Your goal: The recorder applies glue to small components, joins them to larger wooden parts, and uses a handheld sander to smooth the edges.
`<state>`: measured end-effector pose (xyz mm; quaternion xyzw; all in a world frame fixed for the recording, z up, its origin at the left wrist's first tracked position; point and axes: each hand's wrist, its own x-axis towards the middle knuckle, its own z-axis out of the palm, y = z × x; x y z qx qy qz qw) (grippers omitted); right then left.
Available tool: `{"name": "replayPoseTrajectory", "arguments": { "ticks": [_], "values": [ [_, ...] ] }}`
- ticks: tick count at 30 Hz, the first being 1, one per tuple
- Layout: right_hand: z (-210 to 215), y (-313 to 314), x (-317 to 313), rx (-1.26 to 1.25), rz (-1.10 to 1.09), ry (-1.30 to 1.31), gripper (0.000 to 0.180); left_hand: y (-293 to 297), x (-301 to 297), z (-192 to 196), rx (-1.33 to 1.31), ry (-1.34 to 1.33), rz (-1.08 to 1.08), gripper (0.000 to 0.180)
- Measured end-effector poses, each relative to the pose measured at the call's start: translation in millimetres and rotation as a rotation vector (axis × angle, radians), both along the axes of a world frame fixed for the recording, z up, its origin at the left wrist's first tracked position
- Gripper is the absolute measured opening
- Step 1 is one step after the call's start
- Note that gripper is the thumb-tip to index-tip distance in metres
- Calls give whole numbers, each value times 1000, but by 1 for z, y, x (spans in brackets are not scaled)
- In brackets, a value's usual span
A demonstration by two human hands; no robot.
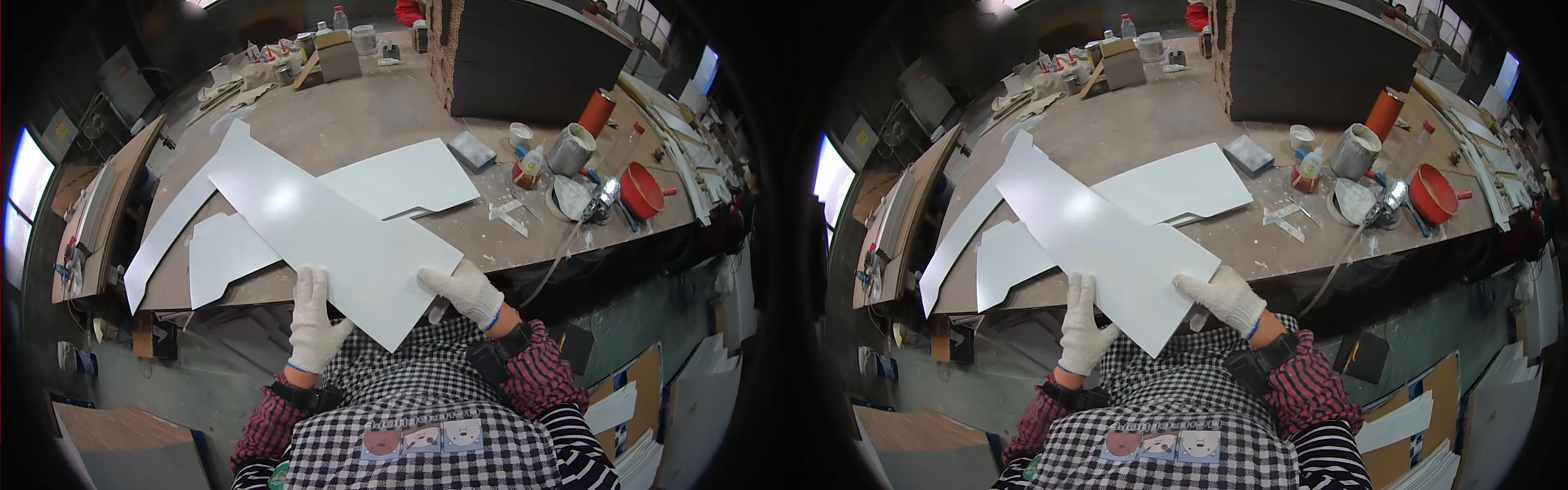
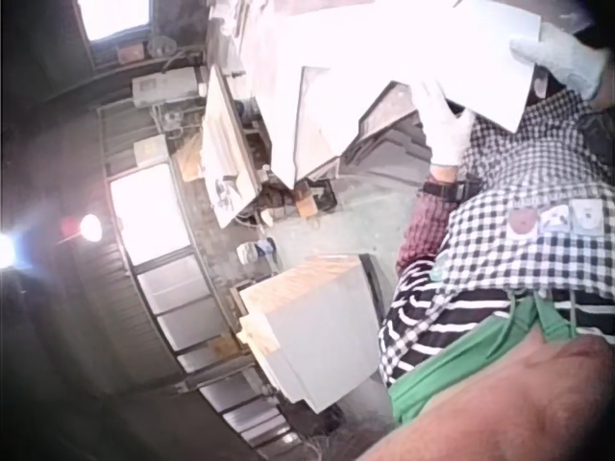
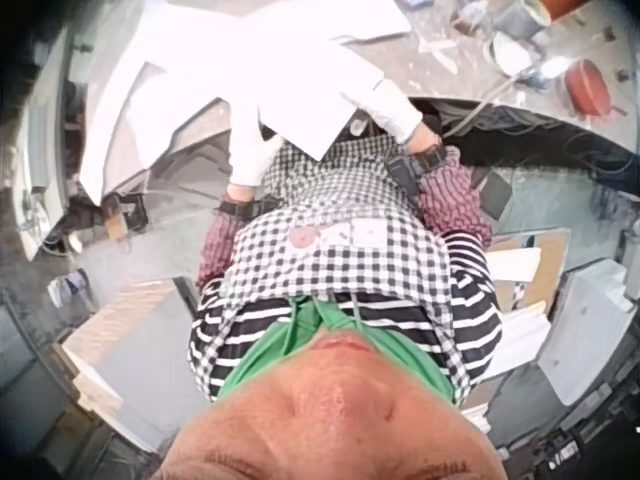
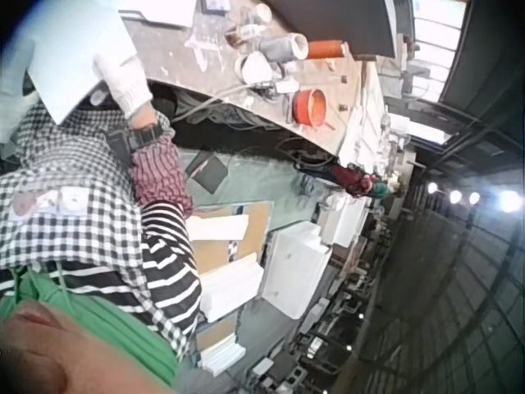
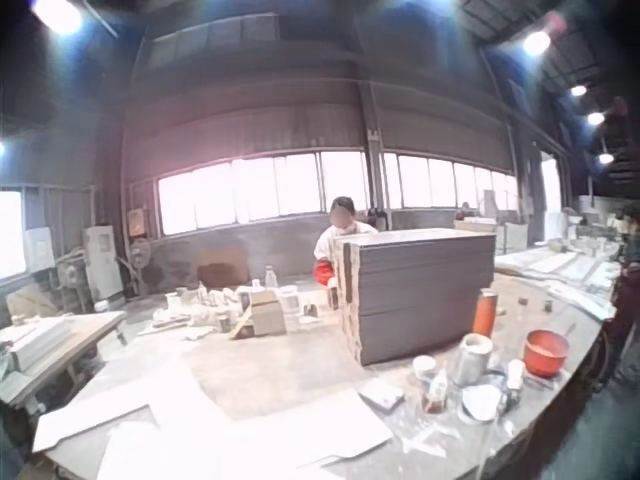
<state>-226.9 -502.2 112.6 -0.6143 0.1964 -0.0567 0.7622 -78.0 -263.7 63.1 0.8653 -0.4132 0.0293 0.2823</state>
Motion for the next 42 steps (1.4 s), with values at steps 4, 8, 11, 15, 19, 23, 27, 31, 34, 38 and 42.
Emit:
{"name": "replayPoseTrajectory", "arguments": {
  "ticks": [4,8,11,15,19,23,27,31,34,38,42],
  "values": [
    [-33,7,-4,182,-24,19,49,-1,-4,-8,-55,-26,31,86],
    [-61,13,-9,253,-42,24,51,-3,-6,-10,-30,-42,48,81],
    [-65,12,-10,244,-30,27,52,0,-3,-15,-62,-40,44,78],
    [-75,9,-15,188,12,-42,50,2,-3,-18,-111,-52,50,74],
    [-72,6,-21,169,-43,-17,47,3,-3,-19,-101,-77,66,74],
    [-74,-4,-27,188,-133,51,49,4,-2,-18,-90,-106,85,74],
    [-70,-8,-30,180,-234,85,57,3,1,-17,-70,-218,58,76],
    [-71,-4,-26,241,-368,85,61,2,3,-18,-61,-207,56,75],
    [-74,-6,-28,304,-379,55,61,-1,0,-18,-61,-215,76,73],
    [-68,-7,-35,263,-366,47,55,-13,-6,5,-37,-320,61,60],
    [-47,-20,-40,135,-372,97,38,-30,-4,23,8,-343,-134,45]
  ]
}}
